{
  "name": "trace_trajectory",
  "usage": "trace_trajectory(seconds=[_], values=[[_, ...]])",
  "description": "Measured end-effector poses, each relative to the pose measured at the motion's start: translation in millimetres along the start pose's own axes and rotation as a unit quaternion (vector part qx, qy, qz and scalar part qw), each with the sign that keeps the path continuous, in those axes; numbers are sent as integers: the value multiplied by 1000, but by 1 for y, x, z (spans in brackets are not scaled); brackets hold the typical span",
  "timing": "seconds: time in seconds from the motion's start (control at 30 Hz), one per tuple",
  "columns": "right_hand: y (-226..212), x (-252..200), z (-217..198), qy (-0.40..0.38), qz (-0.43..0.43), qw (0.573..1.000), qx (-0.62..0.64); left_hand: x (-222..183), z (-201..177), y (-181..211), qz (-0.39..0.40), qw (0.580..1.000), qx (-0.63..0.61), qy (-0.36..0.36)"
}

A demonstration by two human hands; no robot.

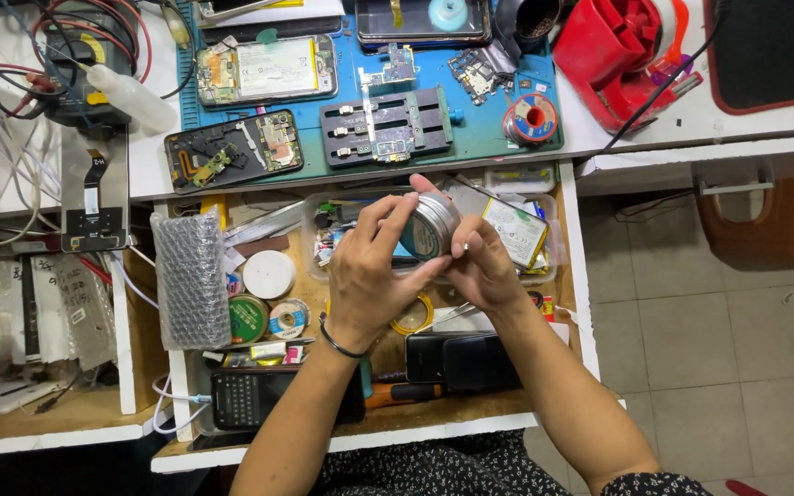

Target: Applying solder flux or paste to a circuit board using a small metal tool during a mobile phone repair.

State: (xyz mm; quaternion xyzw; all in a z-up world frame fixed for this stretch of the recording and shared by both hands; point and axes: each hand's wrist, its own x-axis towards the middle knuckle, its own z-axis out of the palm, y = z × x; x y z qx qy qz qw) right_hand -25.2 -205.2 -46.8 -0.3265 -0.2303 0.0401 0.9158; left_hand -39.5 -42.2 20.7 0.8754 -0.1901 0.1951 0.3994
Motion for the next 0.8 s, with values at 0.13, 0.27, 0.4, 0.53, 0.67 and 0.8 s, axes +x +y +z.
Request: trace_trajectory(seconds=[0.13,0.27,0.4,0.53,0.67,0.8], values=[[7,-6,-11,1,8,1000,-19,0,0,0,-7,1000,-2,-13],[1,-3,1,1,29,998,-51,-3,2,-3,-21,999,-7,-31],[-39,19,57,61,90,993,-38,-4,5,-6,-42,998,-23,-35],[-36,19,55,62,93,993,-30,-1,4,-5,-49,998,-29,-41],[-33,15,50,67,106,992,-11,-3,4,-5,-38,998,-39,-39],[-32,10,45,82,110,991,3,-3,5,-3,-28,998,-47,-42]])
